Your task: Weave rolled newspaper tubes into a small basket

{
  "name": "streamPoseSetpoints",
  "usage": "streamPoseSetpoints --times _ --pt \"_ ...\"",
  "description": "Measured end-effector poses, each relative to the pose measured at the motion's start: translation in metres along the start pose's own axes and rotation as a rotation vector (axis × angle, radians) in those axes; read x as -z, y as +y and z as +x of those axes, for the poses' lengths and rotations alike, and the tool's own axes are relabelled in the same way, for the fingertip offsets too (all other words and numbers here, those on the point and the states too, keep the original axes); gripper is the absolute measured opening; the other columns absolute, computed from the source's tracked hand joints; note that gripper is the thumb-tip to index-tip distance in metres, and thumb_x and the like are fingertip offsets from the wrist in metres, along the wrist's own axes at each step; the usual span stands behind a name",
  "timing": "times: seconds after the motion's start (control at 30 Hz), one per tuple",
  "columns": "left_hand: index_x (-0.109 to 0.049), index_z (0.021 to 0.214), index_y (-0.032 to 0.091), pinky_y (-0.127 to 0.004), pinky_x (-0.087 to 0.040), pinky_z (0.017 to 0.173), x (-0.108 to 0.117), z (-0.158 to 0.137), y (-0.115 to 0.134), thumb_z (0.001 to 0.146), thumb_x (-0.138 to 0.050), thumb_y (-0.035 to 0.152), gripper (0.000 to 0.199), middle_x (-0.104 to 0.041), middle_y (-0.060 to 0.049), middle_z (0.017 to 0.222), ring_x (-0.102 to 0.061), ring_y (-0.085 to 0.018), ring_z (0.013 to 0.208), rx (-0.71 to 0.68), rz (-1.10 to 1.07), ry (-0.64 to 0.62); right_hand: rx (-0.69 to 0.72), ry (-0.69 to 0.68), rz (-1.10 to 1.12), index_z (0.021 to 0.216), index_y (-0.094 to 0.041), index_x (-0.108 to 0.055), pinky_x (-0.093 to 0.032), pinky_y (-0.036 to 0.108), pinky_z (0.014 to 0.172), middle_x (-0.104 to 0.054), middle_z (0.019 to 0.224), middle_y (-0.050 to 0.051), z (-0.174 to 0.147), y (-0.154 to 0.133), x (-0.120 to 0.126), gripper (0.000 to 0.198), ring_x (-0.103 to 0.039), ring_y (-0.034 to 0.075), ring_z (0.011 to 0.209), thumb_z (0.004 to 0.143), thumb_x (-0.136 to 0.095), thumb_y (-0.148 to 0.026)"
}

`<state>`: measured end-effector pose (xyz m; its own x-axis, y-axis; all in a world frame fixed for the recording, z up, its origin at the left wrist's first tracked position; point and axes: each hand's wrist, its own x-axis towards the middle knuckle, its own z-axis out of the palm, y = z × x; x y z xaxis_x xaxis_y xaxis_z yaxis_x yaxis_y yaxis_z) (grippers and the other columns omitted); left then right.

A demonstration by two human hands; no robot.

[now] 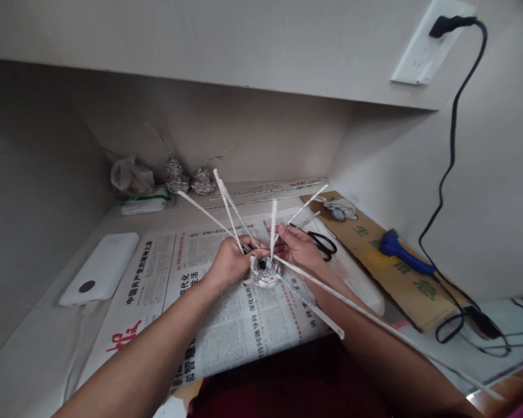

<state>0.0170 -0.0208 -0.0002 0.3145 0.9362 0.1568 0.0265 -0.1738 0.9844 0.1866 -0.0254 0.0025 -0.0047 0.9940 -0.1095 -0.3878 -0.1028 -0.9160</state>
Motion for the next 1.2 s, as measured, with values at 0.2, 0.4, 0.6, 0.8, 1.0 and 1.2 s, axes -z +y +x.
streamPoseSetpoints --times 0.2,0.4,0.6,0.8,1.0,1.2 --pt "-0.072 0.076 0.015 -0.027 -0.051 0.065 0.001 0.001 -0.007 0.064 -0.079 0.029 0.020 -0.073 -0.004 0.073 -0.065 -0.016 0.066 0.016 -0.009 -0.004 0.076 -0.031 -0.128 0.088 -0.017 -0.073 -0.047 0.016 0.044 -0.064 0.061 -0.001 -0.006 -0.011 -0.008 0.039 -0.057 0.008 0.048 0.069 -0.076 -0.050" --pt "-0.073 0.087 0.013 -0.027 -0.049 0.063 0.003 0.002 -0.004 0.062 -0.080 0.028 0.030 -0.072 -0.006 0.076 -0.063 -0.016 0.065 0.111 -0.029 -0.051 0.174 -0.071 -0.295 0.085 -0.018 -0.075 -0.047 0.019 0.045 -0.062 0.056 -0.002 -0.004 -0.015 -0.013 0.033 -0.057 0.009 0.048 0.072 -0.072 -0.049" --pt "-0.073 0.081 0.013 -0.029 -0.048 0.066 0.002 -0.001 0.003 0.062 -0.078 0.026 0.024 -0.071 -0.005 0.072 -0.062 -0.016 0.066 0.134 -0.050 -0.125 0.224 -0.103 -0.415 0.091 -0.017 -0.076 -0.046 0.019 0.045 -0.061 0.054 -0.002 -0.003 -0.015 -0.015 0.033 -0.053 0.008 0.045 0.078 -0.067 -0.046" --pt "-0.070 0.076 0.015 -0.029 -0.048 0.067 -0.001 -0.002 0.004 0.059 -0.079 0.022 0.020 -0.069 -0.003 0.072 -0.061 -0.015 0.065 0.108 -0.105 -0.084 0.275 -0.132 -0.429 0.096 -0.018 -0.075 -0.045 0.020 0.045 -0.062 0.057 -0.002 -0.003 -0.016 -0.018 0.036 -0.053 0.009 0.047 0.080 -0.064 -0.048" --pt "-0.068 0.070 0.014 -0.030 -0.047 0.063 0.001 0.001 0.002 0.061 -0.077 0.025 0.017 -0.068 -0.004 0.067 -0.061 -0.017 0.062 0.083 -0.045 0.033 0.299 -0.028 -0.347 0.093 -0.018 -0.071 -0.042 0.021 0.043 -0.065 0.074 0.001 0.001 -0.011 -0.011 0.038 -0.056 0.009 0.049 0.079 -0.064 -0.052" --pt "-0.062 0.068 0.017 -0.028 -0.046 0.059 0.010 0.007 -0.002 0.064 -0.073 0.025 0.014 -0.064 -0.002 0.065 -0.059 -0.016 0.060 0.030 -0.015 0.291 0.319 -0.072 -0.713 0.070 -0.017 -0.069 -0.040 0.024 0.053 -0.061 0.059 0.000 -0.001 0.002 0.016 0.029 -0.052 0.013 0.055 0.079 -0.065 -0.044"
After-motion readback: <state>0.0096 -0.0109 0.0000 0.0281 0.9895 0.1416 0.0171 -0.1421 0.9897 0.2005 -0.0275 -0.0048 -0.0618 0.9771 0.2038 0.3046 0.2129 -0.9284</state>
